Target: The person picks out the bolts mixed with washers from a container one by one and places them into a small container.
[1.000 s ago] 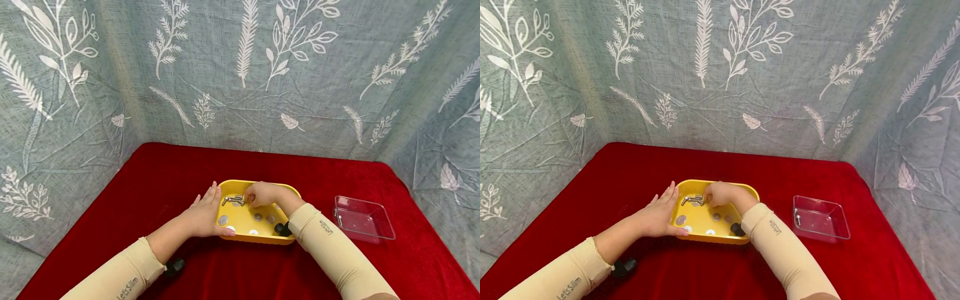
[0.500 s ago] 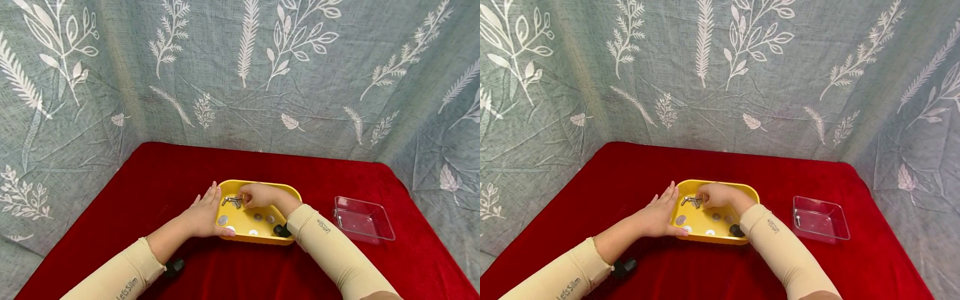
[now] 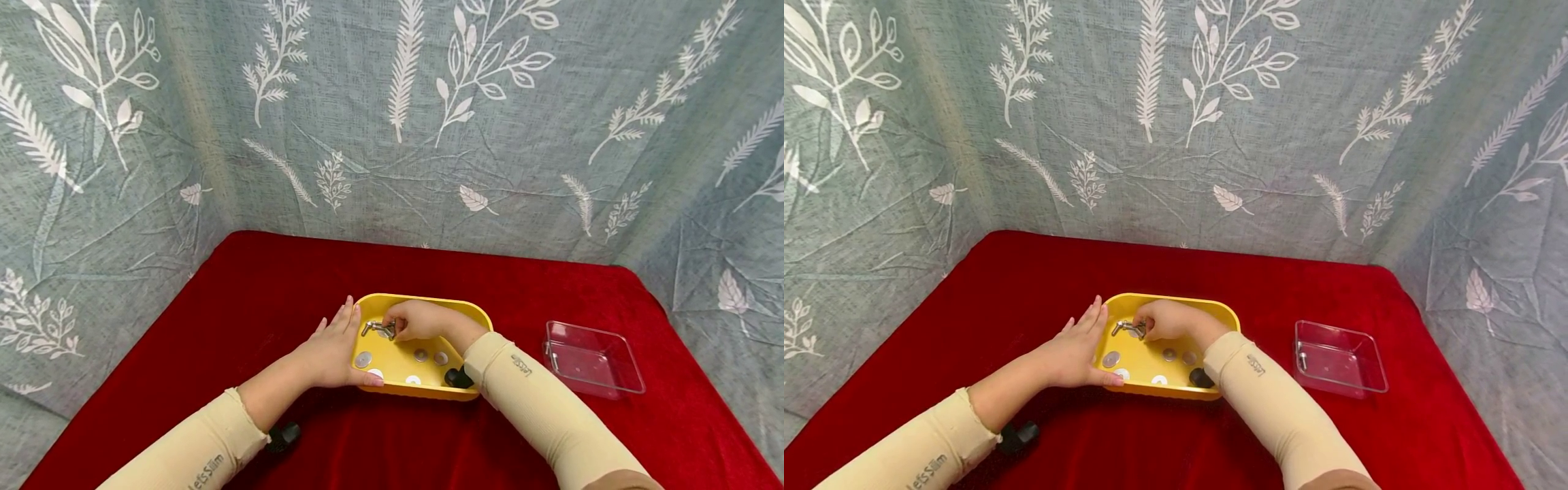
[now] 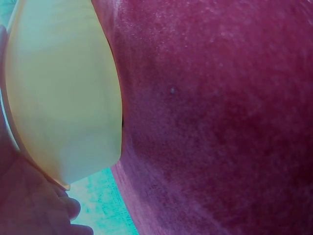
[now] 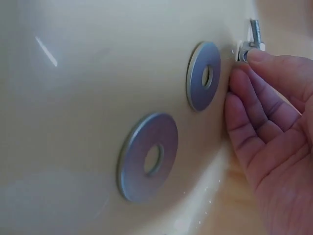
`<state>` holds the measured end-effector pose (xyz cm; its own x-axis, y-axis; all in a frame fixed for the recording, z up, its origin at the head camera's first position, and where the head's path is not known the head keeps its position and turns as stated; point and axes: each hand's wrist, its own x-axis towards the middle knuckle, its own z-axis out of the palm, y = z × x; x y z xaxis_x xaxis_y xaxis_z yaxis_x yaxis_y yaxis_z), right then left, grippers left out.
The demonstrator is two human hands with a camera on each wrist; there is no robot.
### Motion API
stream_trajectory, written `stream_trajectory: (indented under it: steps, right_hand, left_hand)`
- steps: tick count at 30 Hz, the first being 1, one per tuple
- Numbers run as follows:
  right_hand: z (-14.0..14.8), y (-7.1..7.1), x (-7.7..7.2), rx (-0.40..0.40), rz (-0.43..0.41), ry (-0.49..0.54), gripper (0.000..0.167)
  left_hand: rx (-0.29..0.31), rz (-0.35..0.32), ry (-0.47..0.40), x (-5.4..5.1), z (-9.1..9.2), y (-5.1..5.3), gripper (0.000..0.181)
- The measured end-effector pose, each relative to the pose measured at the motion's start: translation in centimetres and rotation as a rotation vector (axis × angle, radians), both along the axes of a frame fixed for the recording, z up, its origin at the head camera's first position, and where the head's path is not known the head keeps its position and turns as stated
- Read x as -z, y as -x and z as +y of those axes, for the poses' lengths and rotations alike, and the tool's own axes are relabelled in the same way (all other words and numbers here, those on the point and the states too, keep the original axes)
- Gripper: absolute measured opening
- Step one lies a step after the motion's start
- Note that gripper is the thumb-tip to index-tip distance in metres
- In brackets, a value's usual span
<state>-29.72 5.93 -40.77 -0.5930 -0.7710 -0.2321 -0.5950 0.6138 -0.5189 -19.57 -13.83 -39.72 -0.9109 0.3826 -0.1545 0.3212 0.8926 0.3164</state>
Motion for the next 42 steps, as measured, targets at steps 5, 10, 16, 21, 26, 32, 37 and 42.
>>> stream_trajectory:
  steps: [5, 10, 16, 21, 26, 32, 37, 42]
  right_hand:
    - [-0.3, 0.1, 0.3, 0.011, -0.010, -0.009, 0.027]
    - [-0.5, 0.1, 0.4, 0.004, -0.014, 0.000, 0.027]
    - [-0.6, 0.0, 0.5, 0.006, -0.018, 0.014, 0.023]
    - [-0.7, -0.1, 0.4, 0.011, -0.007, 0.002, 0.022]
    - [-0.8, -0.1, 0.4, 0.000, -0.007, -0.007, 0.024]
    - [-1.1, 0.0, 0.5, -0.022, 0.009, -0.019, 0.028]
    - [-1.6, -0.1, 0.7, -0.041, 0.021, -0.005, 0.030]
    - [-2.2, -0.2, 0.7, -0.036, 0.038, 0.001, 0.027]
  left_hand:
    - [0.000, -0.009, 0.002, -0.2, 0.1, -0.1, 0.129]
    - [0.001, -0.015, 0.005, -0.3, 0.1, -0.1, 0.129]
    - [0.004, -0.017, 0.008, -0.3, 0.1, -0.1, 0.129]
    - [0.006, -0.012, 0.008, -0.3, 0.1, 0.0, 0.129]
    - [0.002, -0.010, 0.005, -0.2, 0.1, 0.0, 0.129]
    - [0.002, -0.018, 0.002, -0.3, 0.0, 0.0, 0.128]
    - [0.004, -0.023, -0.004, -0.3, 0.0, 0.0, 0.128]
    - [0.004, -0.016, -0.006, -0.3, 0.0, 0.0, 0.128]
